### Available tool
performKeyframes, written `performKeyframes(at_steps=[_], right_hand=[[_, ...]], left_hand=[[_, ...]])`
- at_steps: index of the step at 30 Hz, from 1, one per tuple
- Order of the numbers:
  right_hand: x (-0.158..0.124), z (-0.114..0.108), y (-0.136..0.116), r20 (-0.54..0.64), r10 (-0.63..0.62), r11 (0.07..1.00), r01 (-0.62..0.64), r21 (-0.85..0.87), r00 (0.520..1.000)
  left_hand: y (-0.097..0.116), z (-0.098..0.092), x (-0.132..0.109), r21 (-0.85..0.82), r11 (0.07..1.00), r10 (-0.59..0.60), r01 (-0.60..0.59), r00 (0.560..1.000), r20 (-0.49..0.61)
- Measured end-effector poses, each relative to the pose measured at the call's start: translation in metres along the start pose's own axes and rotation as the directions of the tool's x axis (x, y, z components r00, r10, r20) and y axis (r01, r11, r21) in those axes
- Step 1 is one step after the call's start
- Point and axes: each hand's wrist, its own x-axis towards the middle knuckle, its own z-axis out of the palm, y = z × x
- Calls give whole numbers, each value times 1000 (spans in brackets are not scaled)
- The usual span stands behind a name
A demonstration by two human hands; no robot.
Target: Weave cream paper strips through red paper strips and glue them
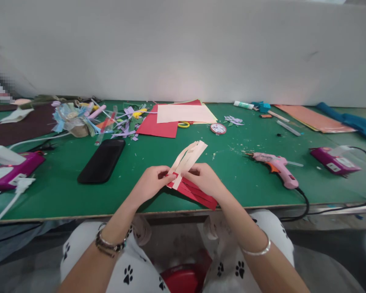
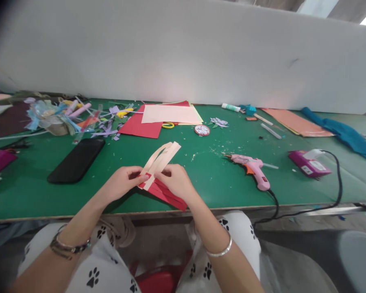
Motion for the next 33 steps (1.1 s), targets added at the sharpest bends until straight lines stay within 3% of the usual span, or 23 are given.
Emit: performKeyframes(at_steps=[5,10,17,22,33], right_hand=[[2,-6,1,-15,49,997,-50,-67,999],[1,-13,-3,41,110,991,-113,78,993],[0,-8,-5,-7,83,992,-82,97,997],[0,-7,-4,1,81,986,-81,146,997],[-5,-12,-7,143,75,955,-112,276,987]], left_hand=[[1,-2,-1,10,1000,2,-2,1000,6],[1,-4,-2,30,999,34,-33,999,-31],[3,3,-3,3,1000,5,-5,1000,-18],[4,3,-2,-39,998,54,-55,998,-7],[7,-1,-5,-161,984,85,-77,995,46]])
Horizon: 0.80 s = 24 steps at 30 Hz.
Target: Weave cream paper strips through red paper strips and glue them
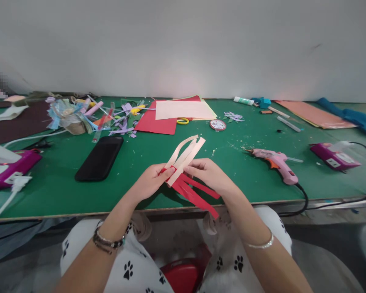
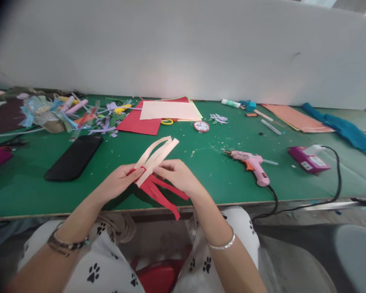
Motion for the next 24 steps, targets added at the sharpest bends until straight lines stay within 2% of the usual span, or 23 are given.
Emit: performKeyframes(at_steps=[6,12,17,24], right_hand=[[-2,2,-3,69,-40,991,30,134,997],[-5,8,-7,14,-8,986,5,169,1000],[-5,14,-10,23,22,978,-27,206,999],[-3,15,-10,-62,46,985,-35,169,997]], left_hand=[[-2,0,-1,-48,999,-21,21,1000,-4],[-4,2,1,-63,997,-45,44,999,-7],[-3,3,2,-87,995,-48,49,999,3],[-1,2,0,-55,998,-39,37,999,-27]])
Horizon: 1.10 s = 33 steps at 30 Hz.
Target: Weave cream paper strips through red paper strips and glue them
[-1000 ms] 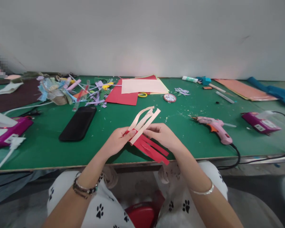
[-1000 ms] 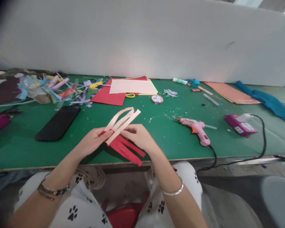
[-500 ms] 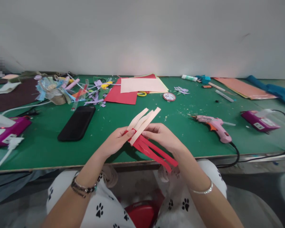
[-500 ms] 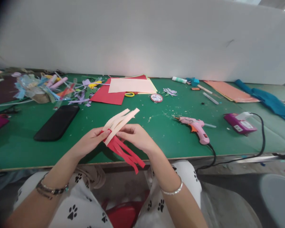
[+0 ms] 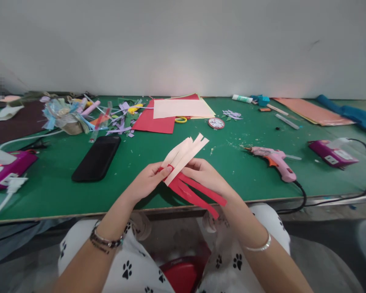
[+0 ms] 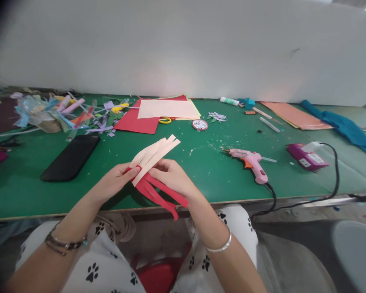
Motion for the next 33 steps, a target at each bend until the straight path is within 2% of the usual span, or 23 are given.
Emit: performKeyframes(at_steps=[5,12,20,33], right_hand=[[1,-1,2,-16,23,1000,-23,-15,1000],[4,-2,8,43,-1,1000,1,3,999],[3,-2,9,12,30,999,-30,-20,999],[6,-1,11,32,-31,997,33,-75,999]], left_hand=[[-1,-3,0,45,999,-3,3,1000,10],[-2,-6,1,139,990,24,-22,1000,-20],[-1,-5,1,110,994,26,-24,1000,-12],[-2,-9,-2,263,964,51,-35,997,-56]])
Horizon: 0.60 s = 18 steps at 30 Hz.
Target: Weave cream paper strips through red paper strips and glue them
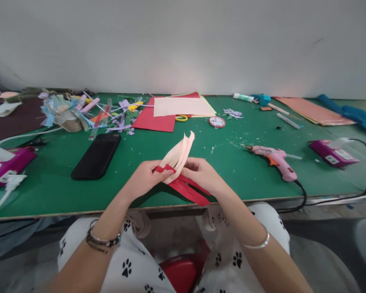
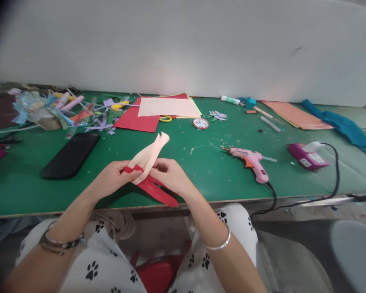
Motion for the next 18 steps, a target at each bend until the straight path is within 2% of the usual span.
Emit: performKeyframes(at_steps=[6,12,15,18], right_hand=[[1,0,3,51,-71,997,70,25,996],[2,-1,4,-45,-140,985,134,-113,989],[3,0,4,-127,-173,980,157,-124,977],[4,1,6,-141,-172,980,155,-122,975]], left_hand=[[1,2,1,0,1000,-19,19,1000,15],[-1,7,1,16,998,-70,69,995,78],[-1,8,2,20,998,-58,57,995,77],[0,8,2,27,998,-50,48,995,81]])
